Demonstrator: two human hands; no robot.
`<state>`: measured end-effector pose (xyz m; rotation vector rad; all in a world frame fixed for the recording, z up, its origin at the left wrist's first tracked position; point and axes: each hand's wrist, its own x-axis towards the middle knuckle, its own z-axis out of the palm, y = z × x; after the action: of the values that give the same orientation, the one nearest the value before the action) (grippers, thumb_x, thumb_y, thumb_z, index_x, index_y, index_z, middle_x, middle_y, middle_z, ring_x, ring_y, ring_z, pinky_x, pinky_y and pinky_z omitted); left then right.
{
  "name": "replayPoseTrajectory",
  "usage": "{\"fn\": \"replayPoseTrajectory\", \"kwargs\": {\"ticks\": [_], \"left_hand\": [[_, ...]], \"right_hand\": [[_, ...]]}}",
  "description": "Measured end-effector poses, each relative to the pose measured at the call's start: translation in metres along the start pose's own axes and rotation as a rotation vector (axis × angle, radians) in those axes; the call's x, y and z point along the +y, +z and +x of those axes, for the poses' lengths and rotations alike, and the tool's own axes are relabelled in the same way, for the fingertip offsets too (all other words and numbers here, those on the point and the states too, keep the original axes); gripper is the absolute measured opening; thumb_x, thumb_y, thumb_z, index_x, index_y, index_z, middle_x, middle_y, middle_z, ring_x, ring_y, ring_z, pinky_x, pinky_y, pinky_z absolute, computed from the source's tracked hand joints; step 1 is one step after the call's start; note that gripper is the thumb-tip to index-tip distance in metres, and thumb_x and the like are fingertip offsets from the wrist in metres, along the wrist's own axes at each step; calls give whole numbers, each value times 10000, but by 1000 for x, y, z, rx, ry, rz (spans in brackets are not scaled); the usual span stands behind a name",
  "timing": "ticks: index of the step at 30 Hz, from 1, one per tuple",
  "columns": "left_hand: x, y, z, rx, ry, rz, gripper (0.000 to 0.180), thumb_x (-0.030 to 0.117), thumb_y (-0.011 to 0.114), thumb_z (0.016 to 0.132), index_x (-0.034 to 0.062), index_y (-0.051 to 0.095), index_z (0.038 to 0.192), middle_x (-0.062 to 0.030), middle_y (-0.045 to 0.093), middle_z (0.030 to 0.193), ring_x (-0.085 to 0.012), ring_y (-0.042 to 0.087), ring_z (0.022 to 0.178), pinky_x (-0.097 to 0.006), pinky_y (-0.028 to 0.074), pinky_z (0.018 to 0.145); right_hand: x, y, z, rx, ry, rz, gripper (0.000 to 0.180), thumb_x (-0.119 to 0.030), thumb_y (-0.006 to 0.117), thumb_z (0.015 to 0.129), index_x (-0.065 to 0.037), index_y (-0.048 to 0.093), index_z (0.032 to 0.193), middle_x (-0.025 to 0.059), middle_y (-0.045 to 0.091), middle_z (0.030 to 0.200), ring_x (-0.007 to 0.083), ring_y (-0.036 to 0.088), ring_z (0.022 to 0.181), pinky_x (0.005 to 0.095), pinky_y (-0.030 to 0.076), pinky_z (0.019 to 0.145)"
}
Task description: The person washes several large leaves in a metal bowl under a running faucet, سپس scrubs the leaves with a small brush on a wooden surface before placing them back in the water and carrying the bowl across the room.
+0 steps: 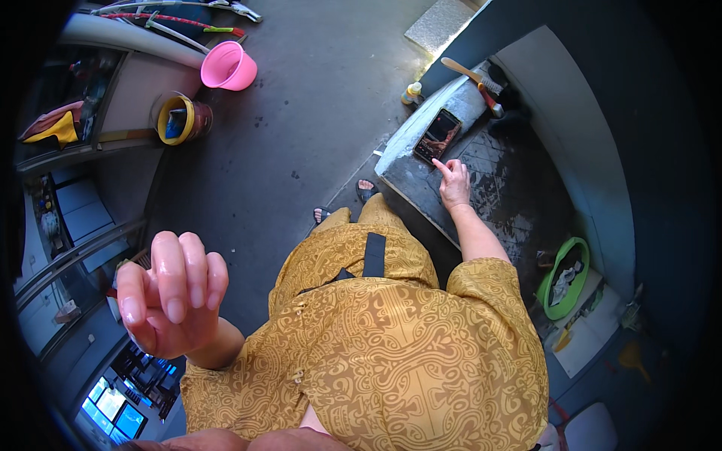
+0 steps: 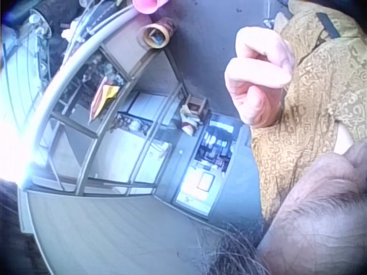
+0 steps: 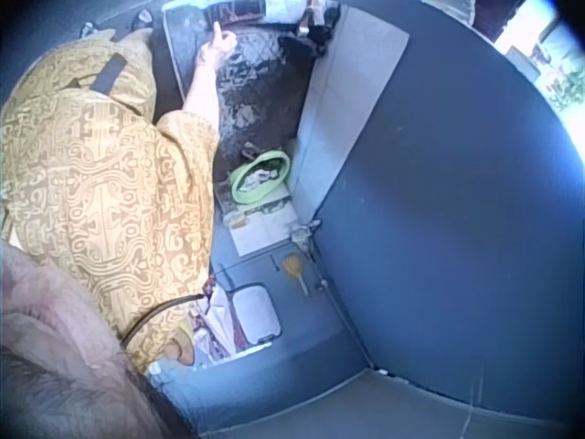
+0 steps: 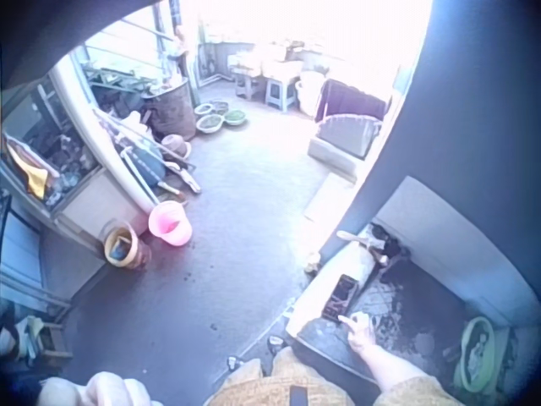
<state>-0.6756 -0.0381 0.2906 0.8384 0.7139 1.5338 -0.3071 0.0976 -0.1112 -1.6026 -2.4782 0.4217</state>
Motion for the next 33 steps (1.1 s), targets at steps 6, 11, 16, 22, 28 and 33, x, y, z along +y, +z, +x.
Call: {"fn": "replayPoseTrajectory", "kwargs": {"ticks": [6, 11, 16, 22, 28, 33], "left_hand": [[-1, 0, 4, -13, -13, -13, 118, 272, 570, 996, 245, 655, 1074, -12, 516, 931, -135, 466, 867, -271, 448, 731], [-3, -3, 0, 3, -13, 5, 117, 256, 576, 993, 242, 654, 1080, -12, 515, 936, -136, 468, 875, -273, 449, 738], [-3, -5, 1, -4, -4, -15, 125, 253, 581, 990, 241, 654, 1091, -13, 516, 937, -137, 472, 882, -274, 452, 745], [-5, -7, 2, -15, -2, -18, 145, 253, 582, 989, 237, 654, 1115, -18, 519, 945, -140, 482, 893, -277, 458, 757], [-8, -8, 4, 3, -10, -18, 140, 251, 575, 993, 230, 644, 1113, -17, 517, 946, -140, 481, 892, -281, 458, 757], [-13, 0, 6, 141, 58, -44, 232, 367, 559, 977, 155, 652, 964, -60, 534, 874, -166, 488, 776, -285, 415, 667]], "right_hand": [[22, 21, 0, -54, -11, 8, 557, 25, 605, 775, -306, 663, 1220, 51, 526, 983, 251, 537, 953, 373, 474, 854], [-2, 9, 7, -24, -14, -8, 579, 22, 603, 776, -311, 647, 1247, 52, 531, 1002, 249, 539, 961, 380, 474, 855], [12, 19, 11, -8, 0, -21, 581, 21, 600, 775, -295, 638, 1261, 60, 530, 1027, 261, 540, 981, 385, 474, 867], [28, 23, 24, 81, 65, 77, 587, 26, 587, 774, -287, 634, 1269, 75, 524, 1052, 280, 535, 1004, 391, 471, 908], [24, 14, 32, 98, 124, 99, 616, 47, 574, 769, -294, 630, 1279, 86, 514, 1069, 286, 522, 1033, 383, 465, 934], [34, 26, 38, 72, 127, 157, 617, 60, 563, 771, -299, 640, 1266, 81, 515, 1072, 285, 518, 1035, 378, 463, 939]]}}
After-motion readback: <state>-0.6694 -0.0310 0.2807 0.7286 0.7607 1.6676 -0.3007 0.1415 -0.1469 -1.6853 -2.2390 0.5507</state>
